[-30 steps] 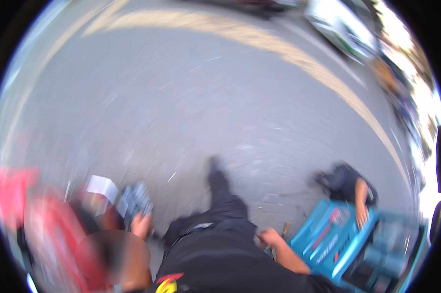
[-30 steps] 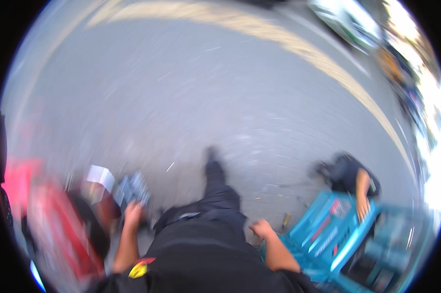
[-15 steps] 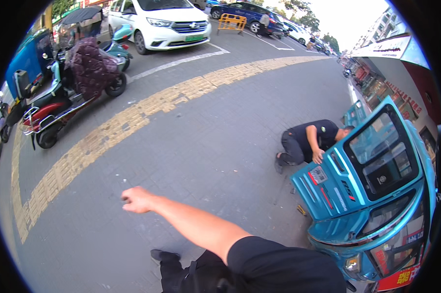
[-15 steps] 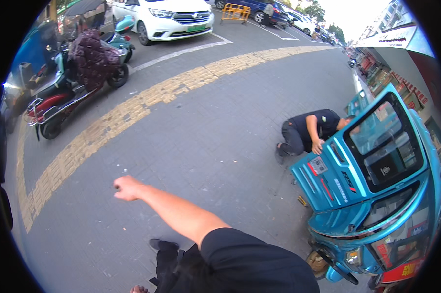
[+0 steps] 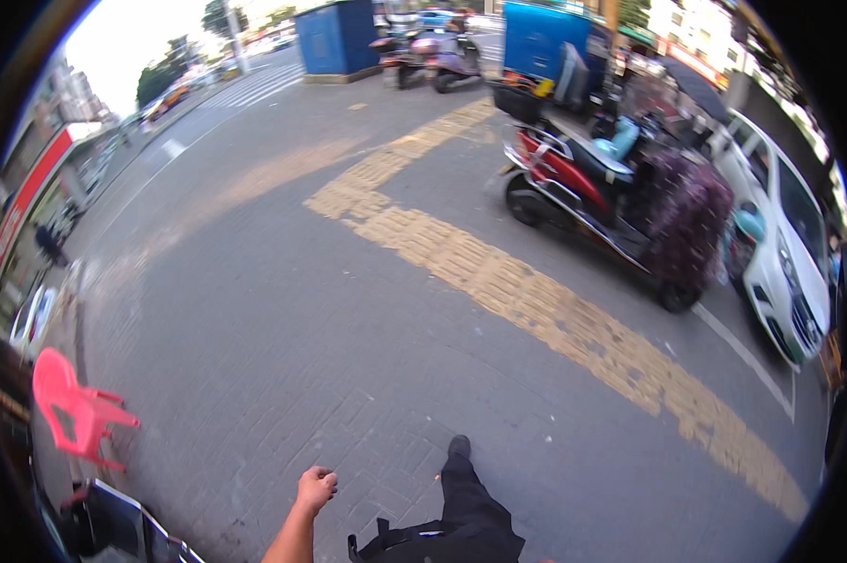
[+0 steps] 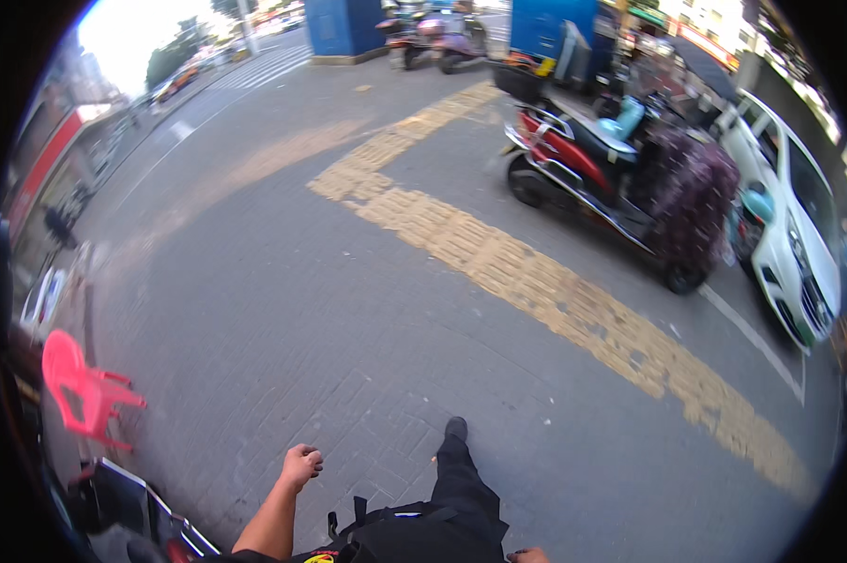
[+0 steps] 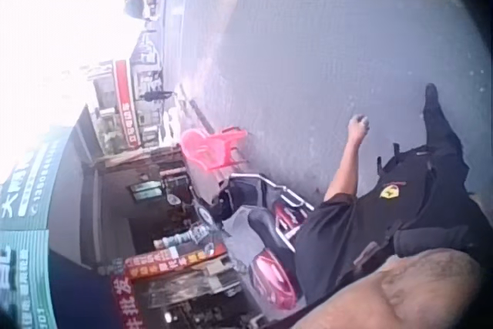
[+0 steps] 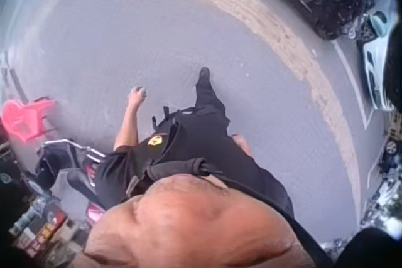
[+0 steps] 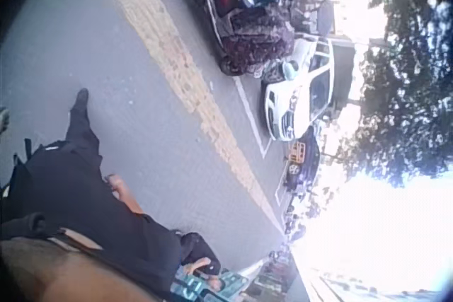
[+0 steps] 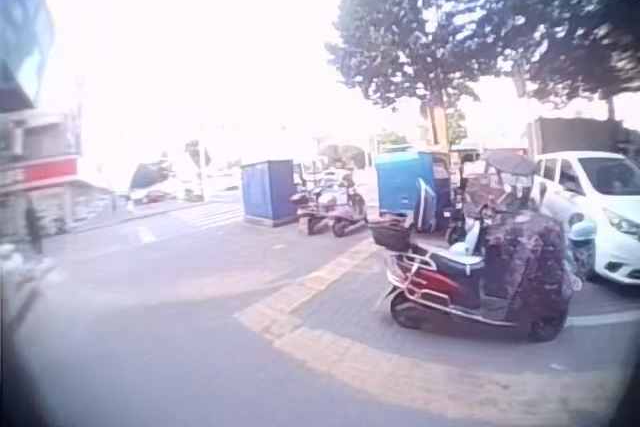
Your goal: The person removes a scooter tire and inner tube, then retrieves a screwdriver and socket from a toolbox. They remove a floor mat from the scooter and later walk toward a three-wheeled vehicle where another person is working.
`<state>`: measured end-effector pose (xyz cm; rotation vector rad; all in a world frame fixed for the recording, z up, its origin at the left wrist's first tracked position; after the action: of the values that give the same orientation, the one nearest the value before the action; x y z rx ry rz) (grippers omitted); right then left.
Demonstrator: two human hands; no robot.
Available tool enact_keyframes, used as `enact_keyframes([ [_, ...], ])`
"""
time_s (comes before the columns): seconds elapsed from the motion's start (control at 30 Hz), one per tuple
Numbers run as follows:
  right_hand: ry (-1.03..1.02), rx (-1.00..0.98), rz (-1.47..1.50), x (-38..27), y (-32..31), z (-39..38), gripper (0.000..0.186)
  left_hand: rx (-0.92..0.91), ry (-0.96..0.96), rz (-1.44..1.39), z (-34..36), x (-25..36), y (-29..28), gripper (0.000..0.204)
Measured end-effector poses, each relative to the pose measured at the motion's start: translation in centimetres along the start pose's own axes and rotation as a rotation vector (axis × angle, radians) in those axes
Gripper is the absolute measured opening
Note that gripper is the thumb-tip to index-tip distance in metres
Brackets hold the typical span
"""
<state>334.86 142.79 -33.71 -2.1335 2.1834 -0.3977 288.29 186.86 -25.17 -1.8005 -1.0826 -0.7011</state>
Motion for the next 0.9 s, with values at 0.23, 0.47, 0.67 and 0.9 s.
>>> enact_keyframes([
  [0.23, -0.536, 0.276, 0.026, -49.5, -19.2, -2.7, 0.021, 0.137, -0.171, 0.201, 8.0, 3.1, -0.4, 0.04],
  [0.47, -1.196, 0.302, -0.097, -90.4, -24.8, -24.9, 0.033, 0.256, -0.448, -0.159, 19.0, 6.5, 2.7, 0.037],
  [0.67, -0.924, 0.136, -0.064, -98.5, -26.6, -15.7, 0.027, 0.197, -0.433, -0.186, 39.6, 15.5, 3.5, 0.032],
  [0.9, -0.298, 0.053, 0.127, -94.3, -35.3, -1.0, 0.032, 0.232, -0.085, -0.033, 67.4, 38.5, -1.6, 0.035],
])
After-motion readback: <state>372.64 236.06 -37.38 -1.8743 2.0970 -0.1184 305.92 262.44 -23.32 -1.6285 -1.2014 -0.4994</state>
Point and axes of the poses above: each hand's wrist, its own z-axis towards the middle knuckle, its own y-axis out of the palm, x = y × z, the point moved 7 cm from there along z, towards the middle knuckle, and after that the axes turned 14 degrees about y, right-handed, at the moved point
